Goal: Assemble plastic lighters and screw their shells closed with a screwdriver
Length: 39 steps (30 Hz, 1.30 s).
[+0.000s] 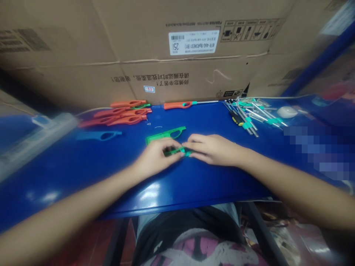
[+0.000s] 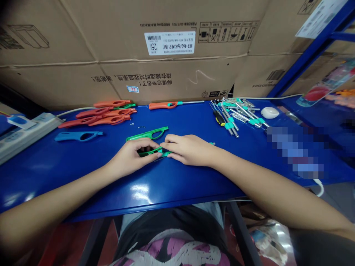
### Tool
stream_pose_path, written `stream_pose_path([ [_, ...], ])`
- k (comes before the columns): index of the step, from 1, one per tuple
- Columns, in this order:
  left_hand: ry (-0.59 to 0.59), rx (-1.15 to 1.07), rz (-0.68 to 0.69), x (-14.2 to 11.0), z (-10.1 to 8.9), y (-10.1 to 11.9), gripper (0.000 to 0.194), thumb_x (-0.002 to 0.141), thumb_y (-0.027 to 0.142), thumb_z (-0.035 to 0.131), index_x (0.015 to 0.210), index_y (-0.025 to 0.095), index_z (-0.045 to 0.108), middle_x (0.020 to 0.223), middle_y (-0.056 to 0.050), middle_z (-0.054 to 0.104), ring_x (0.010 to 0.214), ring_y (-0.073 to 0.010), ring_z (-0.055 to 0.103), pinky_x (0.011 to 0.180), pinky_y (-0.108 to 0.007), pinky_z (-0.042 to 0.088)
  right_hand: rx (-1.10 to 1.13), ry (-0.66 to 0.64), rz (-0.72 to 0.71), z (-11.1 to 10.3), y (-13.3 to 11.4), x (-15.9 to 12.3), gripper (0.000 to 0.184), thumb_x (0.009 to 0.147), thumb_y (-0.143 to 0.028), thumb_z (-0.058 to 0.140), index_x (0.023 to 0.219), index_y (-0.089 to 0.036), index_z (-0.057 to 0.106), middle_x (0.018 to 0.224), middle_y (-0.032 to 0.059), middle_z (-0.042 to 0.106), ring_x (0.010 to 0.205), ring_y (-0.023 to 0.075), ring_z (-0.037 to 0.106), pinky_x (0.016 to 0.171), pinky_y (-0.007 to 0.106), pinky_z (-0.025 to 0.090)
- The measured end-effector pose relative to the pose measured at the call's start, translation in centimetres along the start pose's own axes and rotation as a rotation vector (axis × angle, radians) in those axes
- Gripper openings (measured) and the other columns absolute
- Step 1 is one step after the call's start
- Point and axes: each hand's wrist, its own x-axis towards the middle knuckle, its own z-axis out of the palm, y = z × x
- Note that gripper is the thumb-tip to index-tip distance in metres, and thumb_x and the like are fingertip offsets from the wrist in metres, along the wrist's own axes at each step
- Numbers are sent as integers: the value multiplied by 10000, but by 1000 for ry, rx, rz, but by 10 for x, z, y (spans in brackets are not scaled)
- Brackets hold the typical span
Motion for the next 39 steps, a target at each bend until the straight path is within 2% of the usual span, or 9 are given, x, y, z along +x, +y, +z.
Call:
stream_pose_path([
  [7,37,19,-3,-1,0,0,129,838,301,749,862,176,729,832,-5,727,759,-148,648,700,-252,486,-2,-6,-1,1,-1,0,339,1006,-273,507,1309,-157,604,1165,107,653,816,173,639,641,279,489],
  [11,48,22,-5,0,2,-2,149,842,325,752,862,178,733,830,-2,734,753,-145,652,700,-247,489,-19,-7,39,3,-2,1,391,1000,-348,538,1338,-155,584,1202,112,654,836,188,655,645,289,494],
  [14,60,21,-4,1,4,-5,160,846,332,750,891,178,745,854,-9,745,765,-147,659,709,-250,496,-51,2,116,5,-6,3,405,995,-399,554,1318,-159,601,1184,104,666,841,201,667,630,295,484],
  [18,66,30,10,1,5,-6,198,850,348,747,952,179,759,925,-26,765,822,-165,683,755,-268,516,-51,-15,171,6,-9,5,379,1004,-373,543,1320,-175,609,1157,91,670,857,201,673,620,289,464],
  [24,109,49,8,0,1,-3,251,962,336,594,1092,175,737,1049,-51,768,910,-183,705,810,-293,533,2,-62,271,0,-6,4,403,994,-415,554,1325,-196,631,1183,92,645,867,206,663,665,304,483],
  [27,120,120,71,-1,-4,-3,246,961,306,585,1108,170,728,1089,-67,752,978,-203,693,878,-329,531,42,-64,323,-2,0,2,407,984,-430,569,1316,-210,653,1218,94,625,871,204,660,702,314,500],
  [32,20,267,231,-1,-8,-5,270,950,265,583,1172,161,696,1149,-92,724,1095,-244,647,986,-403,498,69,-59,351,-3,7,0,429,983,-442,568,1338,-218,653,1246,100,614,884,207,661,733,328,515],
  [35,-53,328,266,-1,-9,-5,308,964,275,565,1238,172,663,1207,-104,695,1143,-257,618,1005,-427,489,64,-55,346,-3,9,-1,438,983,-457,564,1345,-226,651,1257,93,618,894,212,667,732,329,517],
  [39,-93,371,297,-1,-10,-6,332,978,268,546,1287,184,635,1234,-107,675,1179,-261,592,1024,-435,475,52,-37,347,-2,10,-1,432,979,-473,568,1328,-237,664,1238,86,636,900,213,672,735,325,518],
])
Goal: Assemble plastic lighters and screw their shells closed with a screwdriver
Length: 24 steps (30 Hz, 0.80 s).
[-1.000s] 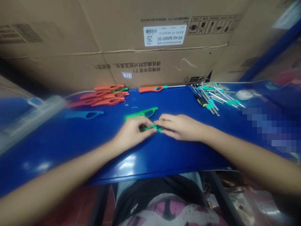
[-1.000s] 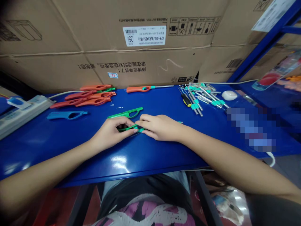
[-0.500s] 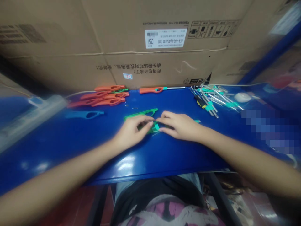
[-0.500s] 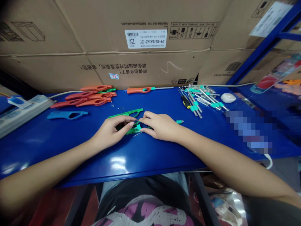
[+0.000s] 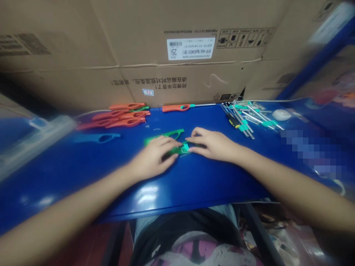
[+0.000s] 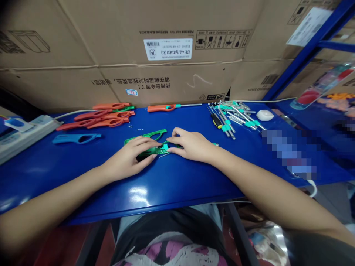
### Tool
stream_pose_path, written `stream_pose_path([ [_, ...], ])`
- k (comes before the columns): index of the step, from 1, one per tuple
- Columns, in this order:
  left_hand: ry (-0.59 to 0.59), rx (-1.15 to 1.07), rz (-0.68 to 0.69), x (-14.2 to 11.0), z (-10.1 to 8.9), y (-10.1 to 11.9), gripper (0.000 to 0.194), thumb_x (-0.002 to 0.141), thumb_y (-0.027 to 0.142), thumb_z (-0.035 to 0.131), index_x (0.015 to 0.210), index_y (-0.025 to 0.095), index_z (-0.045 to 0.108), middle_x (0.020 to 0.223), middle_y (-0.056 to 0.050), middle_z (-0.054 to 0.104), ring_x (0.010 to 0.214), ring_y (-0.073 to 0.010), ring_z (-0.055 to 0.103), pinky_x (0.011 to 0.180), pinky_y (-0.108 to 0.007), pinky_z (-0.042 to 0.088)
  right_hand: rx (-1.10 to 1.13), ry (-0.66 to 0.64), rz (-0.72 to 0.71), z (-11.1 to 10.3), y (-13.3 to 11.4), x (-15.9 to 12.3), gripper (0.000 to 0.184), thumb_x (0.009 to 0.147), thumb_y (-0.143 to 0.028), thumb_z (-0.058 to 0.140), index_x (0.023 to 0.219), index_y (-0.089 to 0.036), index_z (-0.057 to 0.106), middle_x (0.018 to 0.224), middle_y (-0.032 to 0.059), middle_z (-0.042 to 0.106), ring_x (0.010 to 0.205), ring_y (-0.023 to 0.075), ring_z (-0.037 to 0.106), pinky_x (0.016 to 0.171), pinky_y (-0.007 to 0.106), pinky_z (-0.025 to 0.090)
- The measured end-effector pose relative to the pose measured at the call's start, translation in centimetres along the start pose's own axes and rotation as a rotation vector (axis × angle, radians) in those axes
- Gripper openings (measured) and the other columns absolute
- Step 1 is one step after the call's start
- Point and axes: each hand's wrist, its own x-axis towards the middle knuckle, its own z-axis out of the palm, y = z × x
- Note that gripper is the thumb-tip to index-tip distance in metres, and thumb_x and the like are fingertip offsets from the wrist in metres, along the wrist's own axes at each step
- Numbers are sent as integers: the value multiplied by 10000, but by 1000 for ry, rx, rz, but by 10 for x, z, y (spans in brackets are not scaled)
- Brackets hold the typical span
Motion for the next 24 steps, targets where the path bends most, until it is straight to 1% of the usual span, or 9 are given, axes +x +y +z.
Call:
stream_pose_path([
  [3,-22,25,20,0,-1,-2,340,982,214,518,1303,198,630,1239,-104,672,1172,-259,590,1006,-435,481,-7,18,-2,1,0,0,420,977,-466,577,1311,-232,675,1221,82,648,908,213,675,742,326,517],
  [6,-31,41,25,0,-2,-4,353,984,174,494,1311,202,624,1241,-103,679,1158,-256,597,990,-434,488,-22,27,-13,2,1,1,406,977,-462,580,1282,-217,690,1202,81,659,900,211,675,717,322,505],
  [9,-49,49,24,0,-3,-4,352,988,178,490,1314,207,619,1258,-97,686,1168,-259,601,995,-444,481,-28,46,-32,3,2,1,384,980,-467,576,1236,-214,706,1172,72,667,879,200,673,682,308,482],
  [14,-69,42,19,0,-4,-3,362,986,189,496,1325,231,615,1278,-82,693,1178,-257,612,1004,-445,472,0,72,-35,1,1,1,355,977,-473,582,1182,-217,716,1142,61,676,883,187,671,686,297,462],
  [17,-78,54,17,0,-4,-3,370,994,195,481,1339,237,607,1292,-84,685,1182,-258,607,1003,-443,471,38,88,-15,-2,-4,1,384,1004,-499,515,1150,-209,721,1116,59,687,913,191,673,717,298,463],
  [20,-72,72,22,0,-3,-2,375,1003,200,464,1351,237,600,1314,-94,664,1193,-260,594,1014,-449,468,46,120,18,-5,-7,2,401,1032,-481,448,1131,-209,725,1100,63,691,939,195,668,736,298,463],
  [24,-62,75,27,-1,-3,-2,389,1004,197,460,1365,246,595,1327,-99,644,1224,-268,578,1027,-458,469,26,186,89,-7,-3,2,372,1033,-433,447,1100,-205,733,1082,68,693,922,195,658,729,293,458],
])
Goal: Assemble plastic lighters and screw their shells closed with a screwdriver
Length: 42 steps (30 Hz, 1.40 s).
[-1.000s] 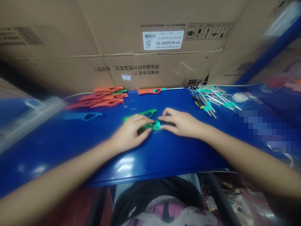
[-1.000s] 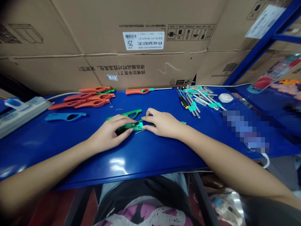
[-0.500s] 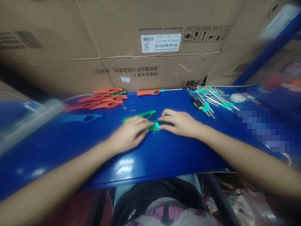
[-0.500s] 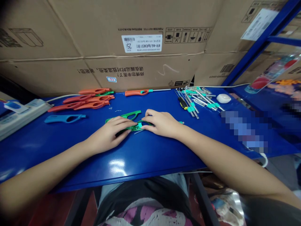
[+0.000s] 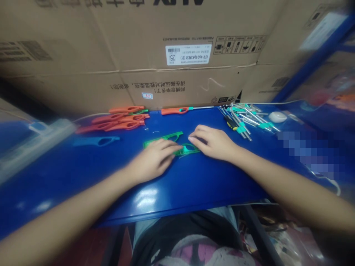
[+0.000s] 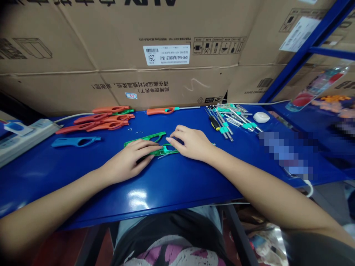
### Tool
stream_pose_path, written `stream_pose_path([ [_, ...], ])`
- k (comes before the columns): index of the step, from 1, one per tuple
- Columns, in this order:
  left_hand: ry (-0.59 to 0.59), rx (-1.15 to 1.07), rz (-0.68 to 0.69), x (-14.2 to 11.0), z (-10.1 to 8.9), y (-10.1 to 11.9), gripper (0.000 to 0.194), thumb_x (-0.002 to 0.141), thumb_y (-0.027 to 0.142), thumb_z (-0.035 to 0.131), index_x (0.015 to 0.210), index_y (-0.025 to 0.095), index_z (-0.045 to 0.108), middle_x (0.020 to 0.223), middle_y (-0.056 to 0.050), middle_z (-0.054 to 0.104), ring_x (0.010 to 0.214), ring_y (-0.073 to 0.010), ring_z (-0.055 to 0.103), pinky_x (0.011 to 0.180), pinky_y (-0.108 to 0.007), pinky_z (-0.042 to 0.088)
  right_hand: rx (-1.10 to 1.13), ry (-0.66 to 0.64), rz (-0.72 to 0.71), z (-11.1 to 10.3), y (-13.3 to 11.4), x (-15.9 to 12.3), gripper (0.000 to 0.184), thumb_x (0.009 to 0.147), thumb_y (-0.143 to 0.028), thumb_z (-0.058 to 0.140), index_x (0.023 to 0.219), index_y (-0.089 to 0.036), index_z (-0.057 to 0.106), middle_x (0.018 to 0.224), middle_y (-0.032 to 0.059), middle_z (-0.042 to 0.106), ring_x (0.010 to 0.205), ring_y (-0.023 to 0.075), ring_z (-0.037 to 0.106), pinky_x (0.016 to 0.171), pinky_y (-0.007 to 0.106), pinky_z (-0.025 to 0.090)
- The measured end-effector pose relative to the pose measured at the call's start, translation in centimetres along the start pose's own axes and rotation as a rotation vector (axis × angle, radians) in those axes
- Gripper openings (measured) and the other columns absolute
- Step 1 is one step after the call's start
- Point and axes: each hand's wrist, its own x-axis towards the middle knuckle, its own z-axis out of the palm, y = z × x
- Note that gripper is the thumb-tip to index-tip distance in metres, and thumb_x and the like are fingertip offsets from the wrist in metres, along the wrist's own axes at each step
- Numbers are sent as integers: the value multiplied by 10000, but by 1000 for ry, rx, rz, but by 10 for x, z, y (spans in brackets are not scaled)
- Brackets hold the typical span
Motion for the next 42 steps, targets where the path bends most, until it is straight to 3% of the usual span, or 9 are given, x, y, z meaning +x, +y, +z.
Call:
stream_pose_path([
  [6,-20,19,-14,0,-1,1,412,1011,216,458,1404,258,570,1358,-105,619,1242,-278,559,1041,-470,458,-30,-3,21,0,8,1,307,975,-436,553,1098,-219,731,1077,53,691,838,175,651,681,286,449],
  [10,-55,55,-7,0,0,0,434,1020,233,443,1443,255,536,1380,-115,601,1226,-282,555,1020,-474,457,-125,21,121,-8,21,4,298,992,-361,498,1095,-206,731,1111,81,684,931,225,662,708,316,477],
  [15,-88,105,10,-1,1,-1,441,1024,241,422,1450,263,534,1415,-124,575,1214,-302,544,998,-500,456,-369,96,537,-40,66,5,312,949,-229,466,1131,-166,711,1192,173,637,1069,329,641,802,408,520],
  [18,-93,123,8,-2,1,-1,448,1025,241,411,1455,273,533,1422,-130,566,1207,-310,541,984,-505,464,-481,-18,875,-60,95,-1,333,854,-183,571,1160,-188,703,1246,191,605,1046,353,654,778,438,536],
  [22,-85,122,12,-2,1,0,457,1021,234,416,1459,295,529,1414,-136,563,1216,-311,537,989,-508,465,-491,-189,1019,-73,122,-6,348,775,-140,632,1111,-175,717,1199,188,663,1058,342,660,780,424,542],
  [35,-57,82,-3,-2,0,0,509,1013,237,453,1516,313,448,1398,-115,584,1204,-302,554,996,-503,470,-472,-176,1082,-68,129,-5,314,760,-153,636,1064,-114,700,1161,248,688,1060,371,677,807,447,531],
  [38,-12,41,-23,-2,0,3,533,982,226,494,1510,281,454,1402,-122,581,1239,-304,541,1022,-509,464,-385,71,899,-64,113,0,225,815,-230,609,1023,-165,669,1084,179,709,991,315,678,795,395,512],
  [40,42,-2,-48,-3,-1,5,516,971,228,507,1485,258,484,1389,-123,592,1245,-299,545,1044,-510,460,-171,215,669,-54,92,5,169,817,-260,617,967,-186,642,967,111,712,854,243,661,745,335,500],
  [42,115,-60,-74,-2,-1,8,469,983,245,503,1452,236,522,1363,-120,615,1234,-283,564,1063,-496,461,95,250,472,-39,63,9,152,813,-316,635,897,-191,618,853,62,673,690,181,594,641,295,476],
])
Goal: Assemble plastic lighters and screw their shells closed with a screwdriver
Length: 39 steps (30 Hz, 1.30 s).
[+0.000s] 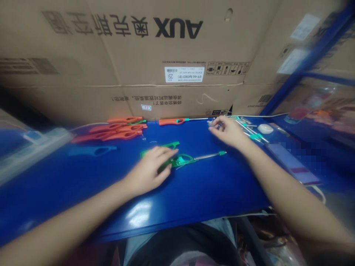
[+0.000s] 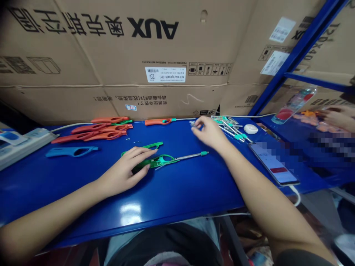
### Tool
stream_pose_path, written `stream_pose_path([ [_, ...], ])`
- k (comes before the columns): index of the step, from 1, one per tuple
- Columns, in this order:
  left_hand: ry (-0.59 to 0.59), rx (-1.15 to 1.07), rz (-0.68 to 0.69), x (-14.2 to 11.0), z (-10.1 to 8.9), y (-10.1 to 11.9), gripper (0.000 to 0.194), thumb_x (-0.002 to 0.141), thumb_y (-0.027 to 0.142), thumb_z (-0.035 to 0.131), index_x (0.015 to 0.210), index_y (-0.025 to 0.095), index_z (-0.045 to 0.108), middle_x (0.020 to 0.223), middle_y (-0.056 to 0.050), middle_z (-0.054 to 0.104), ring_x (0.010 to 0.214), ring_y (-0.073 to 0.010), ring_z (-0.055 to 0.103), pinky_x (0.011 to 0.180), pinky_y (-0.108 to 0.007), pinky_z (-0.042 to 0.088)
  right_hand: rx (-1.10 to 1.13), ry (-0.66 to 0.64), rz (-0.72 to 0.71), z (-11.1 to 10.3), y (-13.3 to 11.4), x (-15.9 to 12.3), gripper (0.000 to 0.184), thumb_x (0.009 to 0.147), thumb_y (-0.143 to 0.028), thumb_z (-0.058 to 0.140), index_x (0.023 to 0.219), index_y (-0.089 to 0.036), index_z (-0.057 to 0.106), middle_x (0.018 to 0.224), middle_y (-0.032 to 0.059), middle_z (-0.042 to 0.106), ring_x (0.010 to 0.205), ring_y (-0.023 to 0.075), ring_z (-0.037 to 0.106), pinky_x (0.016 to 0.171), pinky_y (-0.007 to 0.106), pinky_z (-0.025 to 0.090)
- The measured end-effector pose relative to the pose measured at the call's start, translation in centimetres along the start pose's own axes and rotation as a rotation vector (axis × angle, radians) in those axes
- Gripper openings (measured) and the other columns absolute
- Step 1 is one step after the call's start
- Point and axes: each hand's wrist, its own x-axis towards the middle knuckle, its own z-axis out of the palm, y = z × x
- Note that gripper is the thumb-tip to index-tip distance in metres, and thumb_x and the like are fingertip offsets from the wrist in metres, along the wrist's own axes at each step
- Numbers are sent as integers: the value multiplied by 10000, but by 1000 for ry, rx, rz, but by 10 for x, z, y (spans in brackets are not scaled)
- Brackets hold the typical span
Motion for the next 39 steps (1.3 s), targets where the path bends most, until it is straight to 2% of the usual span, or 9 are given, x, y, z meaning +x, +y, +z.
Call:
stream_pose_path([
  [3,113,-127,-59,1,1,6,406,1003,312,525,1392,216,588,1324,-108,654,1208,-250,609,1064,-434,487,340,-102,-165,29,-40,-29,204,825,-376,660,909,-198,605,755,0,592,614,134,520,596,274,452],
  [6,178,-264,-117,1,4,10,407,973,387,603,1340,215,639,1302,-94,687,1192,-238,650,1059,-396,512,615,-276,-185,49,-67,-56,216,834,-379,678,905,-198,586,725,-18,580,600,114,517,582,258,457],
  [11,121,-388,-120,0,8,9,432,945,393,648,1335,209,652,1302,-100,701,1153,-248,691,1022,-401,547,769,-478,-175,60,-75,-70,266,830,-417,714,943,-187,642,678,-28,603,522,93,517,516,235,430],
  [15,134,-369,-108,0,7,4,367,959,309,619,1307,203,669,1225,-97,735,1090,-238,705,968,-381,559,719,-482,-180,58,-67,-64,296,880,-411,673,1043,-164,678,663,-23,614,469,92,495,485,242,430],
  [19,169,-366,-167,2,2,2,297,981,301,564,1222,192,699,1102,-85,738,989,-210,689,889,-332,546,396,-342,-517,53,-58,-59,181,909,-283,639,1047,-185,702,945,52,671,638,110,553,615,260,478],
  [23,133,-430,-245,3,-1,0,268,988,287,508,1131,163,698,1034,-71,716,930,-197,661,830,-298,509,122,-389,-711,51,-50,-57,151,916,-285,651,1036,-214,707,1144,78,626,904,181,642,766,302,508],
  [29,45,-499,-309,4,-4,2,242,998,304,483,1112,178,655,1001,-25,705,885,-175,633,805,-273,463,201,-405,-666,53,-49,-55,66,927,-216,622,956,-204,680,1069,54,629,887,163,631,777,282,490],
  [35,47,-537,-301,3,-3,3,269,1017,387,497,1136,190,637,993,-15,693,836,-146,609,763,-245,448,354,-431,-601,47,-54,-55,41,908,-191,638,893,-168,669,856,10,616,607,84,484,614,228,415],
  [39,51,-598,-320,3,-3,2,281,1005,399,521,1138,183,640,924,-13,665,776,-132,570,698,-230,426,410,-481,-568,47,-54,-55,49,886,-192,652,872,-153,678,792,-8,596,549,63,436,577,214,391],
])
